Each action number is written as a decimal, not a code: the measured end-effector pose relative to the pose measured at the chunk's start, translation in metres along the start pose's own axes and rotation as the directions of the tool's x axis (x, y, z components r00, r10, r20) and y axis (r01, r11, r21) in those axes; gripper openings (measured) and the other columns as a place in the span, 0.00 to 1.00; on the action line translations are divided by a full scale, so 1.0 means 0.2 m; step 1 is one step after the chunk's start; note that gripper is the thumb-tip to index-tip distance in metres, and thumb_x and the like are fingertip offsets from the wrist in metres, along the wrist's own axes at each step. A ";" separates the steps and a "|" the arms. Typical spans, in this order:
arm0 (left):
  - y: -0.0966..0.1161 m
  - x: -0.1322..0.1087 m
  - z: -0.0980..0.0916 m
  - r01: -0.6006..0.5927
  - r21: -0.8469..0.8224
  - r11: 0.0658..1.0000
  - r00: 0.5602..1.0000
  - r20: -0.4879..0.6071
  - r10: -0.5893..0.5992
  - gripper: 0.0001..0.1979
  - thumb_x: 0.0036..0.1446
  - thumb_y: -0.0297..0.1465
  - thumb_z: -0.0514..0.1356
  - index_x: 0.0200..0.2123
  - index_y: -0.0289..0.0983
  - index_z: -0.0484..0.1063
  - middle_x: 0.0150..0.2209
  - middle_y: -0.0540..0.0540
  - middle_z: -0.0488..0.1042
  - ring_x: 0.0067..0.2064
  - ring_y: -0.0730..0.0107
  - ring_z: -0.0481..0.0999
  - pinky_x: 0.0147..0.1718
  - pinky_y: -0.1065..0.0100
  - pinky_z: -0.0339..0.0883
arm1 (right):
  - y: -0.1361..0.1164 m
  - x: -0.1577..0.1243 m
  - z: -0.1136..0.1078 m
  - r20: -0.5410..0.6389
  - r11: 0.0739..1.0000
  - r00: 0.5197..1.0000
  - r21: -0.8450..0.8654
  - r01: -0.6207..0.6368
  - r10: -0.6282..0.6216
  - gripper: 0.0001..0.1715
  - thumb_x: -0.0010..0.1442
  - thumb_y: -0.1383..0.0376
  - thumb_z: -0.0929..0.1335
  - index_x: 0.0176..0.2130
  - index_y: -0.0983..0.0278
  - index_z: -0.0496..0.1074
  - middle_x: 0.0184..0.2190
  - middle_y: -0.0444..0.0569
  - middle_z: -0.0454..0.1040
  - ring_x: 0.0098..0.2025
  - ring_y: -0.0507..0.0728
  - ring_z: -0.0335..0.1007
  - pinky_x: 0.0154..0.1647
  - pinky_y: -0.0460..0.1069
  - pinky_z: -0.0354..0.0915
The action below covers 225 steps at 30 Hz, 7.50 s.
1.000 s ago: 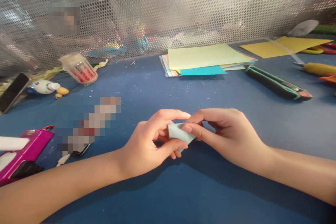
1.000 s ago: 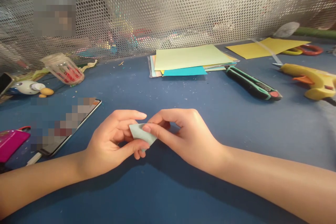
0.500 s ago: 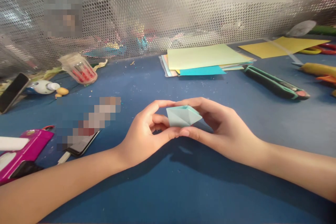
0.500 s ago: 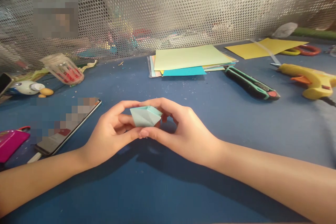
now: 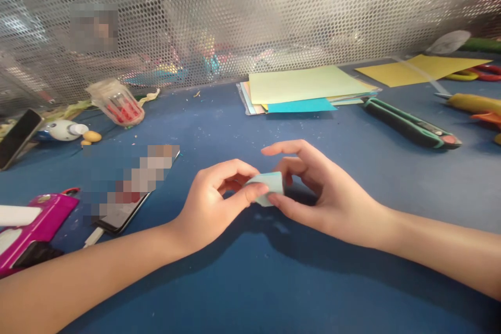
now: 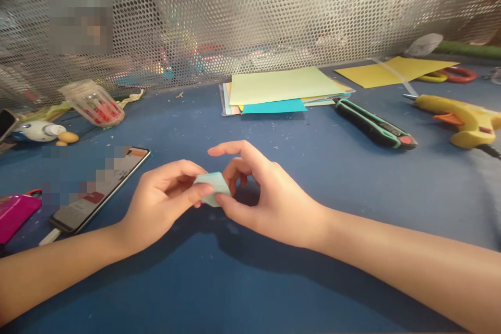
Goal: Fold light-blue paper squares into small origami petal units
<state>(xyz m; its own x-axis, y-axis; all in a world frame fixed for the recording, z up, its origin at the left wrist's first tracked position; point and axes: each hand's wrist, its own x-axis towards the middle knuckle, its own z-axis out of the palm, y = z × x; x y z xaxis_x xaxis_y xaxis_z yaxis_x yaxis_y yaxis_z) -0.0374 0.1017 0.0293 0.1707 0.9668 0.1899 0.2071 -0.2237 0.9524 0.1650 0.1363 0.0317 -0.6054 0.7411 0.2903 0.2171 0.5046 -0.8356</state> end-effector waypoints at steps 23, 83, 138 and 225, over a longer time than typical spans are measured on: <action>0.01 0.02 0.01 0.219 -0.161 0.962 0.972 0.127 -0.199 0.09 0.60 0.33 0.66 0.30 0.36 0.72 0.29 0.52 0.77 0.34 0.70 0.81 0.39 0.68 0.78 | 0.02 0.00 0.00 -0.223 0.998 0.974 -0.044 0.036 -0.045 0.06 0.62 0.61 0.73 0.36 0.59 0.72 0.30 0.43 0.80 0.30 0.53 0.74 0.33 0.48 0.69; -0.03 0.05 -0.05 0.264 -0.344 0.901 0.891 0.444 -0.092 0.15 0.72 0.36 0.55 0.38 0.34 0.77 0.36 0.42 0.85 0.30 0.76 0.79 0.31 0.74 0.67 | 0.02 0.03 -0.06 -0.084 0.972 0.975 -0.129 0.196 -0.208 0.08 0.65 0.68 0.70 0.33 0.59 0.76 0.29 0.39 0.78 0.29 0.49 0.74 0.31 0.44 0.67; 0.00 0.02 -0.02 0.186 -0.037 0.982 0.948 0.268 -0.169 0.19 0.69 0.36 0.55 0.27 0.35 0.74 0.24 0.51 0.74 0.27 0.74 0.75 0.28 0.74 0.68 | 0.01 0.01 -0.01 0.060 0.955 0.963 0.125 -0.267 0.262 0.18 0.60 0.53 0.74 0.27 0.62 0.72 0.23 0.42 0.73 0.25 0.51 0.63 0.24 0.46 0.60; -0.02 0.06 -0.02 0.176 -0.222 0.959 0.984 0.002 -0.180 0.02 0.60 0.28 0.67 0.36 0.38 0.81 0.30 0.53 0.80 0.30 0.79 0.74 0.32 0.78 0.71 | 0.07 0.04 -0.07 -0.005 0.906 0.945 -0.286 0.311 -0.326 0.03 0.60 0.67 0.75 0.33 0.63 0.82 0.38 0.48 0.76 0.35 0.51 0.76 0.39 0.44 0.72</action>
<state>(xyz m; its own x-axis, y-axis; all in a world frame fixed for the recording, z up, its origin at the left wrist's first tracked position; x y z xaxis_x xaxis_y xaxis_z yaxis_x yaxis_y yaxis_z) -0.0395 0.1143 0.0275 0.1330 0.9910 0.0147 0.0149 -0.0168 0.9997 0.1748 0.1557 0.0284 -0.6396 0.5384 0.5487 0.2276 0.8144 -0.5337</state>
